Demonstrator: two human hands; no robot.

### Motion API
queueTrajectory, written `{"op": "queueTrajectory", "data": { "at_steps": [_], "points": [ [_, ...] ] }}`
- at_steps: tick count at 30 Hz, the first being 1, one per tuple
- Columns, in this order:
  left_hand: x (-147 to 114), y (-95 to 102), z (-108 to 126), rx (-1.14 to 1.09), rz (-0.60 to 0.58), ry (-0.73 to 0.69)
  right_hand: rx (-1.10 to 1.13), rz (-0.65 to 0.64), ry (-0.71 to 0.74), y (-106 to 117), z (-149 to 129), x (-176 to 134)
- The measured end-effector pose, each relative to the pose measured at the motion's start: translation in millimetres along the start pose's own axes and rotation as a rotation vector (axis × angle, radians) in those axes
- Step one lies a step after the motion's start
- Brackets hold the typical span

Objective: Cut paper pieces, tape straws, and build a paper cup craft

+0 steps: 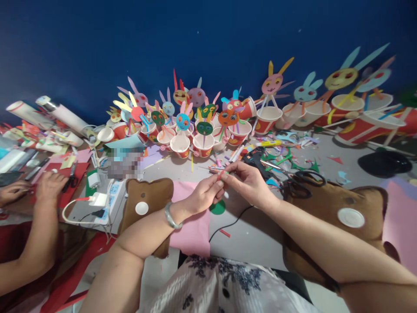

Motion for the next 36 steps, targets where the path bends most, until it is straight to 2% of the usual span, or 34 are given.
{"op": "queueTrajectory", "data": {
  "at_steps": [7, 14, 19, 25, 31, 36],
  "points": [
    [-2.4, -1.2, 3.3, 0.026, 0.011, 0.016, 0.044, -0.021, 0.01, -3.4, -3.5, -0.8],
    [-1.2, 4.8, 8.4, 0.072, 0.076, 0.008, 0.091, -0.112, -0.007, -6.8, -5.9, 1.5],
    [-1.9, 13.9, 14.0, 0.103, 0.122, -0.048, 0.065, -0.131, 0.063, -0.9, -8.9, 3.5],
    [-0.8, 18.7, 9.8, 0.059, 0.122, -0.01, 0.023, -0.134, 0.089, 6.0, -13.9, 7.0],
    [-0.3, 14.6, 9.2, 0.045, 0.078, -0.015, -0.088, -0.117, 0.095, 9.8, -11.0, 9.7],
    [-1.1, 12.1, 5.5, 0.036, 0.062, 0.016, -0.096, -0.151, 0.088, 10.7, -6.2, 13.1]
  ]
}}
Point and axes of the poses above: each hand's wrist, its own x-axis towards the middle knuckle, its own y-axis out of the back of the hand, z = x × y, the point moved 9 cm from there along x, towards the middle knuckle, and after that the axes turned 4 degrees about -x, right-handed, at the moved point
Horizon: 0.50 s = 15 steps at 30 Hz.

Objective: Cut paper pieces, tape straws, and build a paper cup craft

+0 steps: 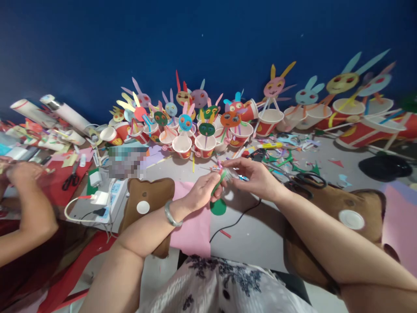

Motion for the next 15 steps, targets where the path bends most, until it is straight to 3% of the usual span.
{"op": "queueTrajectory", "data": {
  "at_steps": [15],
  "points": [
    [-2.2, -5.2, 4.6, -0.18, -0.087, 0.032, -0.063, 0.019, 0.016, 5.8, 4.2, 3.4]
  ]
}}
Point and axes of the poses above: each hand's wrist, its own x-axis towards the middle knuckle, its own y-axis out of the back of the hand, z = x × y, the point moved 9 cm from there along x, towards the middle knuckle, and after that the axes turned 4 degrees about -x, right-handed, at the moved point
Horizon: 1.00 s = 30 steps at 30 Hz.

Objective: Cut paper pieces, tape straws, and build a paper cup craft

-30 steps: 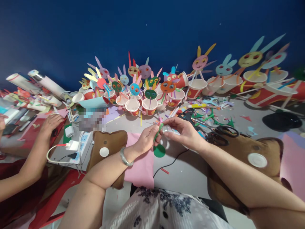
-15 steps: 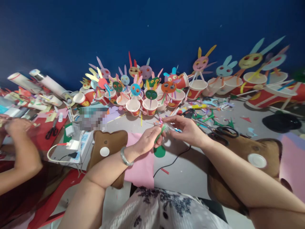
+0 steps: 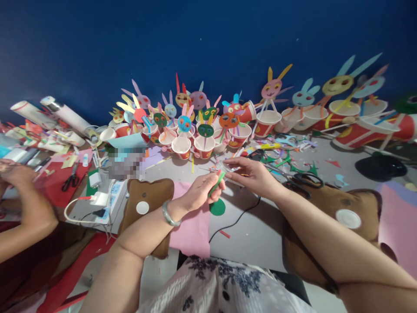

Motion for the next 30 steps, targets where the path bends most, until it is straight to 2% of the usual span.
{"op": "queueTrajectory", "data": {
  "at_steps": [5, 8, 20, 27, 30],
  "points": [
    [-0.1, -0.5, -0.9, 0.003, -0.005, -0.002, -0.027, 0.01, 0.016, -1.2, -1.5, -1.1],
    [-0.2, -1.0, 0.4, 0.01, -0.012, -0.006, -0.085, -0.014, 0.077, -4.3, -8.1, -0.8],
    [1.6, 3.4, 6.3, -0.015, -0.019, 0.002, -0.011, -0.358, 0.118, -28.7, -21.7, -5.8],
    [1.0, -3.8, 1.3, 0.047, -0.067, 0.06, -0.028, -0.258, -0.041, -18.8, 2.2, -0.9],
    [-1.2, -9.6, -1.3, 0.098, -0.121, 0.108, -0.045, -0.221, -0.053, -16.2, 7.4, 0.2]
  ]
}}
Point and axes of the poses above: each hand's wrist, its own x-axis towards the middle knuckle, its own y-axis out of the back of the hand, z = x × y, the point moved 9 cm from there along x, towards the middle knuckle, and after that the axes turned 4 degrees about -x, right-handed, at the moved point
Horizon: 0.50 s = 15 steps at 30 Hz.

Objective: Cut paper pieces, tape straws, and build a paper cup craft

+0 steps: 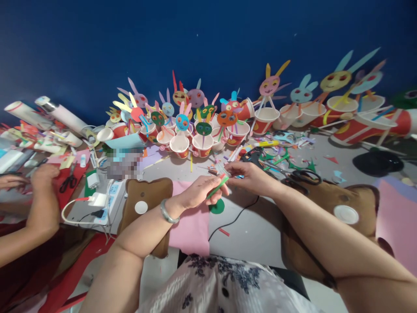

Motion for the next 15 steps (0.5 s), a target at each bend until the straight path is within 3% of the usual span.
{"op": "queueTrajectory", "data": {
  "at_steps": [7, 15],
  "points": [
    [-3.9, -9.9, -9.1, 0.16, -0.11, 0.124, -0.029, 0.051, 0.142, -0.6, -10.8, -1.6],
    [-6.6, -11.7, -25.2, 0.184, -0.168, 0.243, -0.081, 0.042, 0.302, -4.6, -22.2, -7.3]
  ]
}}
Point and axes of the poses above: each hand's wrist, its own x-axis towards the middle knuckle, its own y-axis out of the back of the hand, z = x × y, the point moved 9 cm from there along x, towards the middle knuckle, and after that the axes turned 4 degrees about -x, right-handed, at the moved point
